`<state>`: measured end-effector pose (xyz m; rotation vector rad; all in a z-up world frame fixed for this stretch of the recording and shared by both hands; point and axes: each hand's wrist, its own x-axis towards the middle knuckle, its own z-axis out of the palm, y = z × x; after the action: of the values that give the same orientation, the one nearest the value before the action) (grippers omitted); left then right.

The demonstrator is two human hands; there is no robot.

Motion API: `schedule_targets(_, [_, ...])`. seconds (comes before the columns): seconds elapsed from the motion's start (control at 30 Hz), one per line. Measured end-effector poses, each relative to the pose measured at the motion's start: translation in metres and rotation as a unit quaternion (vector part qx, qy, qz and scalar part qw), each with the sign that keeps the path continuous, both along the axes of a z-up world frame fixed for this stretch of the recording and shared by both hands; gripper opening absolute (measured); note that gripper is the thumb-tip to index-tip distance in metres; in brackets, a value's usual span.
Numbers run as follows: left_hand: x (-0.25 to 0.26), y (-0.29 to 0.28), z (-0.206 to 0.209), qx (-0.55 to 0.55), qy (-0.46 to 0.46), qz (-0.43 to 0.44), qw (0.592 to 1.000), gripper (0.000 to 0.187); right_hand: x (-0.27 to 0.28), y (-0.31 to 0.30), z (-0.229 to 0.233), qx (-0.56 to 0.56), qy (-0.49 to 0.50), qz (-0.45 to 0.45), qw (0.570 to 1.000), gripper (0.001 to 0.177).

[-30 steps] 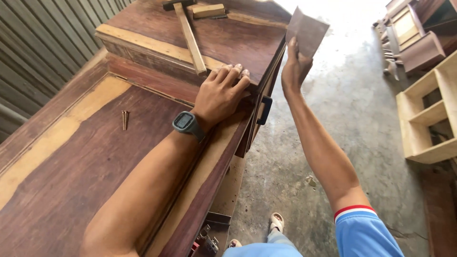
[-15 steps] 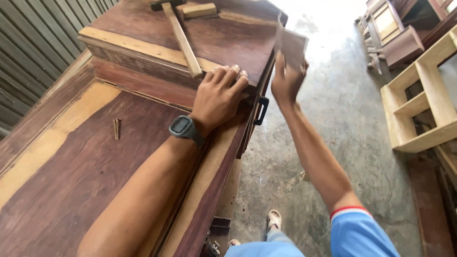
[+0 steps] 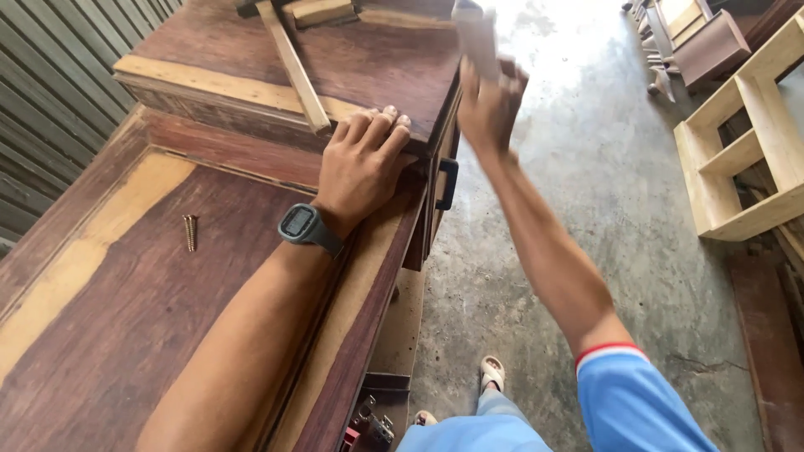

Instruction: The person sands the edges and corners of a wooden cabinet using a sanding block. They move around the cabinet to reach different sides, smoothing the wood surfaces by hand.

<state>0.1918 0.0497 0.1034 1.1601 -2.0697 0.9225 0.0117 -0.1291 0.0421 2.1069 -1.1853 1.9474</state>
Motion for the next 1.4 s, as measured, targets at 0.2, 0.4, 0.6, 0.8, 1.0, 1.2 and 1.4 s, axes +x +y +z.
schedule_targets(0.2, [-0.001, -0.002, -0.004, 0.024, -0.007, -0.004, 1.0, 0.032, -0.003, 0.042, -0.001, -0.142, 0.057, 0.013, 0.988, 0.022])
schedule_targets(0.4, [-0.001, 0.002, -0.001, 0.009, 0.003, 0.0, 1.0, 0.03, 0.003, 0.023, -0.014, -0.052, 0.023, -0.022, 0.998, 0.012])
schedule_targets(0.6, [-0.001, 0.001, 0.0, 0.022, 0.005, -0.012, 1.0, 0.032, -0.024, -0.008, -0.006, -0.16, 0.18, -0.102, 0.965, 0.047])
schedule_targets(0.8, [0.007, -0.002, 0.001, 0.0, -0.005, -0.021, 1.0, 0.023, -0.035, -0.028, 0.015, -0.124, 0.215, 0.006, 0.969, 0.021])
schedule_targets(1.0, [0.017, -0.011, -0.018, 0.072, 0.045, 0.01, 0.996, 0.047, -0.027, 0.009, 0.013, -0.101, 0.2, 0.235, 0.946, 0.049])
schedule_targets(1.2, [0.014, -0.017, -0.023, 0.03, 0.04, 0.033, 0.998, 0.066, -0.019, 0.068, 0.016, -0.104, 0.156, 0.323, 0.928, 0.063])
schedule_targets(1.4, [0.016, -0.022, -0.026, 0.056, 0.017, 0.072, 0.996, 0.076, -0.002, -0.011, -0.001, -0.156, 0.085, 0.241, 0.954, 0.038])
